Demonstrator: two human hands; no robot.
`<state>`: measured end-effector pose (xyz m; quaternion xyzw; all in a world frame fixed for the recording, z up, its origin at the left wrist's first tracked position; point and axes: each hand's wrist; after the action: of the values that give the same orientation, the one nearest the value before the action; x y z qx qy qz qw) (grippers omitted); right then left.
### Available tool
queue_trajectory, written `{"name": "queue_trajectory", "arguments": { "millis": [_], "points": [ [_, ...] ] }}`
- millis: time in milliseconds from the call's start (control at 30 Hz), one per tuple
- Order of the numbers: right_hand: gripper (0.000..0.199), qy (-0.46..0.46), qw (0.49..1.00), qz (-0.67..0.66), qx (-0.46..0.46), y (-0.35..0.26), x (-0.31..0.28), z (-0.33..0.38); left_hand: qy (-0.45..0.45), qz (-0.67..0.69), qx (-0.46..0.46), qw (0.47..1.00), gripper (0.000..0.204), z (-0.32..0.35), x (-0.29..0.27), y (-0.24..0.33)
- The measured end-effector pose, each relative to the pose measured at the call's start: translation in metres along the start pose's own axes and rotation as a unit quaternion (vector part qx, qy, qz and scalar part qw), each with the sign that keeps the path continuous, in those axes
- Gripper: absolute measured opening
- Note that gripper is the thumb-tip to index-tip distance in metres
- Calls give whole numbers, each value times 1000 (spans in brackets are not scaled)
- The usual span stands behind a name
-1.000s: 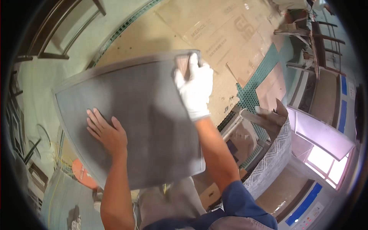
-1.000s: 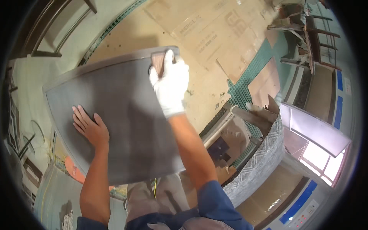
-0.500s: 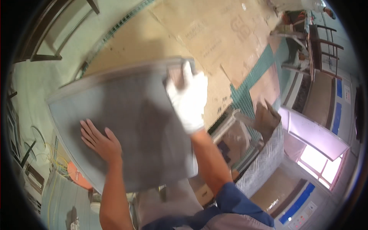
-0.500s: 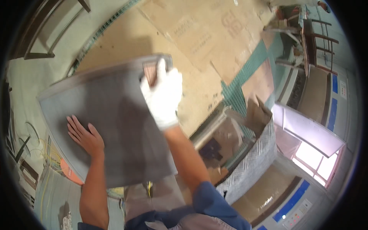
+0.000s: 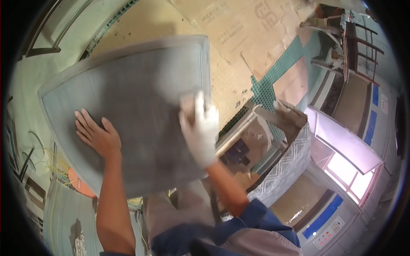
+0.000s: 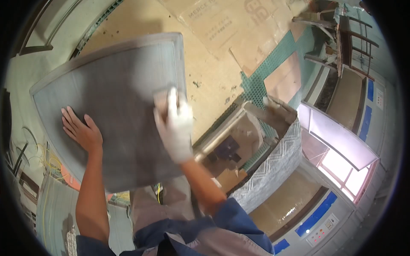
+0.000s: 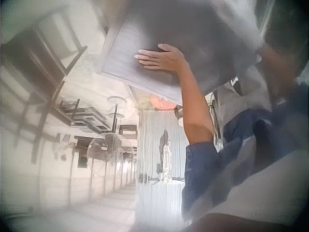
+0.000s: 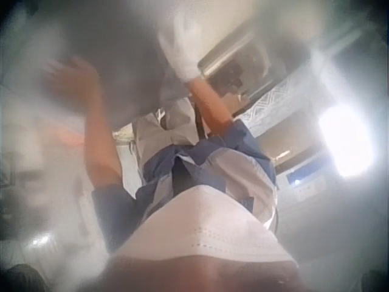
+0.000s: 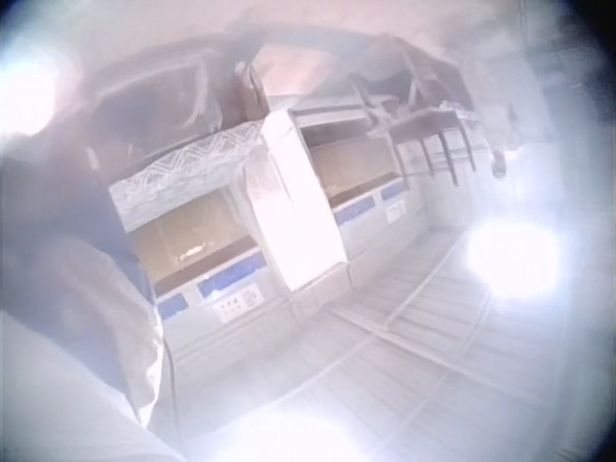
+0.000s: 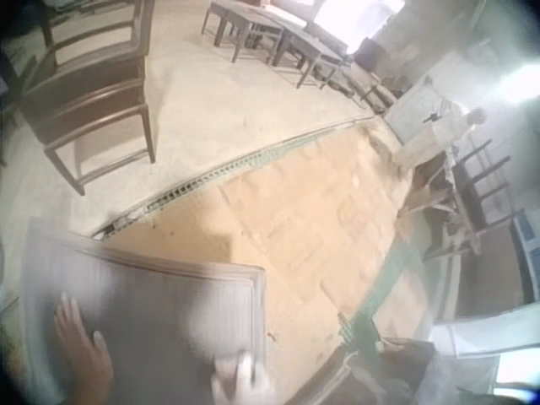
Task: The person sands the surface of a furniture piece using an electric sander and a manual sanding block.
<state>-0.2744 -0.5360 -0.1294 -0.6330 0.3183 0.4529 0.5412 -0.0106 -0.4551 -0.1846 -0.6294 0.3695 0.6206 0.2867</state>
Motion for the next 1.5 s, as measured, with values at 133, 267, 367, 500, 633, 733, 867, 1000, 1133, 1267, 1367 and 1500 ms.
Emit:
{"name": "queue_trajectory", "arguments": {
  "millis": [133, 267, 367, 500, 633, 733, 867, 1000, 1133, 1267, 1367, 1500],
  "points": [
    [80, -94, 995, 23, 23, 9, -18, 91, 2, 16, -3, 1000, 65, 0, -7, 8],
    [80, 17, 997, 74, -7, 8, 8, -59, 22, 31, -13, 999, 63, -6, 13, 12],
    [80, -6, 997, 80, 8, -5, -8, -57, 0, 40, -13, 999, 62, 5, 8, 6],
    [82, -129, 989, -6, 68, 17, -23, 142, 50, 45, -11, 998, 61, -2, 13, 3],
    [80, -64, 998, 20, 21, 17, -8, 114, 64, 61, -14, 996, 63, 3, 15, -8],
    [78, 29, 992, 112, -58, 16, 3, -32, 72, 62, -3, 995, 62, 5, 25, -1],
    [78, 0, 987, 121, -106, 25, -3, -61, 99, 35, 12, 994, 62, -6, 25, -12],
    [89, -93, 989, 12, -112, 68, -26, 117, 126, 40, 33, 991, 59, 9, 36, -19],
    [84, -203, 964, -19, -172, 91, -50, 223, 69, 45, 60, 995, 52, 98, 12, -32],
    [66, -71, 936, -14, -345, 104, -35, 82, 25, 37, 22, 999, 54, 217, 0, -42],
    [59, -147, 937, -158, -274, 97, -34, 43, 41, 49, 24, 998, 54, 236, -11, -48],
    [42, -236, 921, -47, -305, 97, -48, 187, 53, 63, 30, 996, 52, 242, 3, -50]
  ]
}}
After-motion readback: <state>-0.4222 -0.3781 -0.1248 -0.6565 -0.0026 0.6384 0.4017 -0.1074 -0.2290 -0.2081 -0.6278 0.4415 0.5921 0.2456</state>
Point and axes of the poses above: each hand's wrist, its own z-axis away from the middle knuckle, its own x-axis out of the palm, y = z × x, and after that the axes turned 5 degrees about -y, right-handed
